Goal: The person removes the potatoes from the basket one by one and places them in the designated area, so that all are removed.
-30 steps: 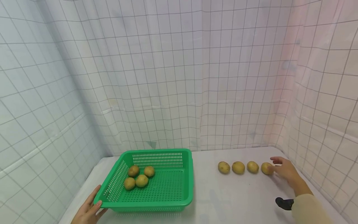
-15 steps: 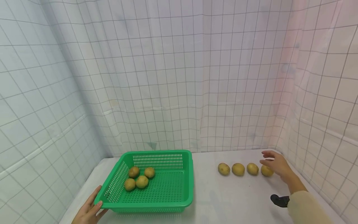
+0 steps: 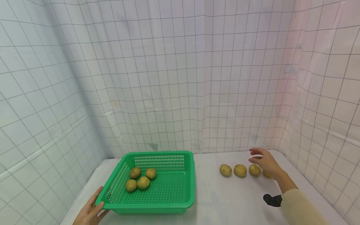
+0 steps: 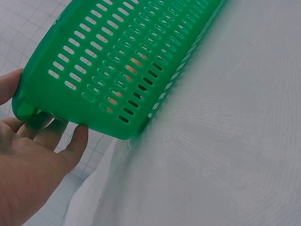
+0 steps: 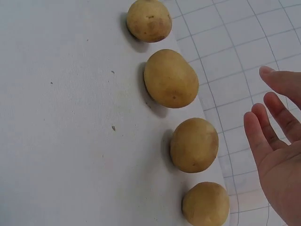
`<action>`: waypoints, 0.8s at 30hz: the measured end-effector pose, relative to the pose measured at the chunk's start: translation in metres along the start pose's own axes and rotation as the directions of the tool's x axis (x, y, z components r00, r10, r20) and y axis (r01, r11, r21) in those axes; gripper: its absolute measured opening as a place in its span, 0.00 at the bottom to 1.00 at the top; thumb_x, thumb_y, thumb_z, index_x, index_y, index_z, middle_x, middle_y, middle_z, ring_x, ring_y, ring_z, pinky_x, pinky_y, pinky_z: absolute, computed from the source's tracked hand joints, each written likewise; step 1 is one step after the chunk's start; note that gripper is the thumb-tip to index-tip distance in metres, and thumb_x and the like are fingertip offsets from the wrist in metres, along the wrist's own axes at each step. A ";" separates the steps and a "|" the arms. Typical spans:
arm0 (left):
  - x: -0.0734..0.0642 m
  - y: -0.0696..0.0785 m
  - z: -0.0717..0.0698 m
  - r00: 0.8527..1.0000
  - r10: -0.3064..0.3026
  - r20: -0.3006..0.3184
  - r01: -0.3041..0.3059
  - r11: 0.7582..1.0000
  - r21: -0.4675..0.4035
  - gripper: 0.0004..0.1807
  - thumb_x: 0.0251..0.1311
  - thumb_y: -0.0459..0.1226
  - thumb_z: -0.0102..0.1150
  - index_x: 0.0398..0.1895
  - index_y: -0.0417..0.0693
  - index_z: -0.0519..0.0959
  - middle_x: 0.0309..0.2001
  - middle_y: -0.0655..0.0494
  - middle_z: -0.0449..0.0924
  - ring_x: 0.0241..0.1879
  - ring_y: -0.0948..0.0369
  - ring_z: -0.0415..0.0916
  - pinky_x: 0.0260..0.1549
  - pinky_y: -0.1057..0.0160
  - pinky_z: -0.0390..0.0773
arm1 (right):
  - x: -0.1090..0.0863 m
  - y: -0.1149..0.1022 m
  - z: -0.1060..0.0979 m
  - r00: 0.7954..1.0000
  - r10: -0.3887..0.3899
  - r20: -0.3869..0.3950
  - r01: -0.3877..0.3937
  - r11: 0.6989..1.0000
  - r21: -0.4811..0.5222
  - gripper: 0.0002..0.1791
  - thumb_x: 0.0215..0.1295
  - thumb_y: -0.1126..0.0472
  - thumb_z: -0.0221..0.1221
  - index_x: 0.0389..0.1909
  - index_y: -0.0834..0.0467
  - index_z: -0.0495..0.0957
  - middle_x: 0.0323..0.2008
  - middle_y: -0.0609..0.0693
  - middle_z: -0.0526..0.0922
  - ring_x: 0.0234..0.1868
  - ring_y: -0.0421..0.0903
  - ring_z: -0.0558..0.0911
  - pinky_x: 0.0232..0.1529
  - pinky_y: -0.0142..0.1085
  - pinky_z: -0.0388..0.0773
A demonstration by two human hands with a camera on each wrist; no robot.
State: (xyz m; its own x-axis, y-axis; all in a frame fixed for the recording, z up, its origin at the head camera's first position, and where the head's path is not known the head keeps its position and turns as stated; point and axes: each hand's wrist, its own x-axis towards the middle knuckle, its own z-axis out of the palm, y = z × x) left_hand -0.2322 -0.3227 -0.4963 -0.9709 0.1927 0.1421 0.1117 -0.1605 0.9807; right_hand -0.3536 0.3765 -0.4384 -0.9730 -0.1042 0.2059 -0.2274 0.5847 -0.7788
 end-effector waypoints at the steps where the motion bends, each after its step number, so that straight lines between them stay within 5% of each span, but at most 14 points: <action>1: 0.000 0.000 0.000 1.000 0.002 0.004 -0.002 1.000 -0.001 0.47 0.82 0.34 0.45 0.79 0.36 0.19 0.57 0.90 0.63 0.56 0.78 0.71 0.48 0.69 0.76 | 0.001 -0.002 0.001 1.000 -0.004 0.003 0.004 1.000 0.002 0.35 0.73 0.57 0.66 0.71 0.72 0.65 0.62 0.72 0.73 0.62 0.72 0.73 0.60 0.63 0.71; 12: 0.001 0.001 0.000 0.999 0.028 0.040 -0.028 0.999 -0.021 0.47 0.81 0.33 0.45 0.77 0.33 0.17 0.57 0.92 0.66 0.57 0.78 0.71 0.49 0.69 0.76 | 0.007 -0.014 0.012 0.999 -0.035 0.034 0.034 0.999 0.026 0.34 0.71 0.59 0.67 0.71 0.69 0.67 0.62 0.67 0.74 0.61 0.67 0.75 0.53 0.44 0.79; 24: 0.001 -0.001 -0.002 0.999 0.028 0.046 -0.027 0.999 -0.021 0.48 0.82 0.33 0.45 0.77 0.33 0.17 0.57 0.92 0.66 0.57 0.79 0.70 0.48 0.70 0.76 | 0.010 -0.022 0.026 0.998 -0.029 0.058 0.027 0.999 0.032 0.34 0.72 0.58 0.67 0.71 0.68 0.67 0.62 0.69 0.73 0.61 0.68 0.76 0.57 0.56 0.77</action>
State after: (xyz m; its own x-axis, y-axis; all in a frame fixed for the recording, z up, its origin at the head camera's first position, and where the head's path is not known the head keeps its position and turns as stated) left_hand -0.2338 -0.3238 -0.4974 -0.9566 0.2327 0.1752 0.1330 -0.1861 0.9735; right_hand -0.3597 0.3413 -0.4342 -0.9667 -0.1671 0.1937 -0.2546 0.5552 -0.7918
